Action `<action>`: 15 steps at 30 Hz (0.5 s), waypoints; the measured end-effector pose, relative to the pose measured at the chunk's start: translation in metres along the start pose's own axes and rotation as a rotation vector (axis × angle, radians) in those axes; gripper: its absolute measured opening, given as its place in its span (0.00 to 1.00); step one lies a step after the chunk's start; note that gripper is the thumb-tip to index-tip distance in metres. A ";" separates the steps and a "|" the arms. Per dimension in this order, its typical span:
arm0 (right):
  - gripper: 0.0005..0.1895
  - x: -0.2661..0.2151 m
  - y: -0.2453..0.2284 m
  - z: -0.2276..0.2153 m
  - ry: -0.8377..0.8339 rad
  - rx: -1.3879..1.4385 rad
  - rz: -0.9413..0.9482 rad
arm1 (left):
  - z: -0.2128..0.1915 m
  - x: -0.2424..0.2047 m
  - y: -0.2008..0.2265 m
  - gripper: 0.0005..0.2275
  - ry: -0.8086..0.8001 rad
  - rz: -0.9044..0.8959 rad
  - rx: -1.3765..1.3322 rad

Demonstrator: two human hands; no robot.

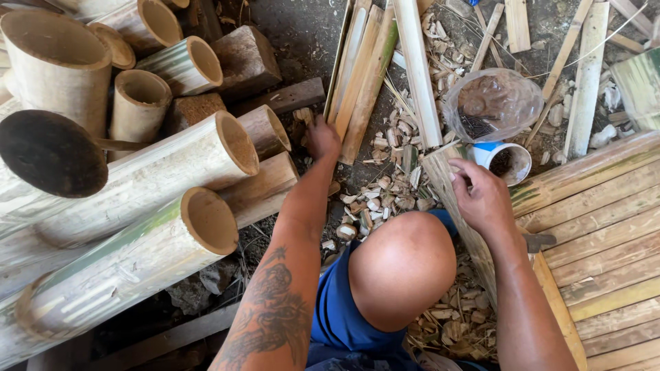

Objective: The person assembles a bamboo structure by cutting bamboo strips with a hand saw, fitting them into a frame, and securing them with a hammer and nails. The person repeatedly measures, cuts, and hammers pieces into place.

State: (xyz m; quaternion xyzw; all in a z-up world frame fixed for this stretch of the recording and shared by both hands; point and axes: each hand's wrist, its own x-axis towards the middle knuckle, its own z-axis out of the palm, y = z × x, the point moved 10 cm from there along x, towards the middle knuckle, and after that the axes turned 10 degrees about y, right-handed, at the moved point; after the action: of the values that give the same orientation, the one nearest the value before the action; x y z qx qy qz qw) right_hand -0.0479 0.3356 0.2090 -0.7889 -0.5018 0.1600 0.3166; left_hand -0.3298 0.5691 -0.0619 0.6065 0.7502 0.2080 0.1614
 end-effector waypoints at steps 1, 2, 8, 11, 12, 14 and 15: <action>0.15 -0.001 0.002 0.002 -0.008 -0.010 0.010 | 0.008 0.001 -0.011 0.11 -0.062 -0.083 0.023; 0.15 -0.004 0.006 0.003 -0.015 -0.021 0.024 | 0.001 0.003 -0.014 0.12 0.030 -0.105 -0.039; 0.16 -0.019 0.014 0.000 -0.029 -0.025 0.107 | -0.025 -0.009 0.012 0.15 0.158 -0.211 -0.432; 0.16 -0.029 0.017 -0.010 -0.002 -0.032 0.105 | -0.059 -0.020 0.065 0.22 0.170 0.079 -0.638; 0.16 -0.034 0.018 -0.015 0.016 -0.031 0.104 | -0.070 -0.024 0.084 0.25 0.157 0.188 -0.618; 0.16 -0.044 0.034 -0.021 0.004 -0.027 0.207 | -0.088 -0.033 0.125 0.27 0.096 0.372 -0.593; 0.15 -0.049 0.044 -0.024 0.002 -0.023 0.262 | -0.093 -0.037 0.149 0.26 0.047 0.449 -0.588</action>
State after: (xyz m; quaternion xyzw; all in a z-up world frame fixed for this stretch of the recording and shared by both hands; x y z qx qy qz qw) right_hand -0.0251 0.2707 0.1947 -0.8515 -0.3958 0.1937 0.2843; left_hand -0.2421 0.5485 0.0936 0.6788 0.5102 0.4587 0.2618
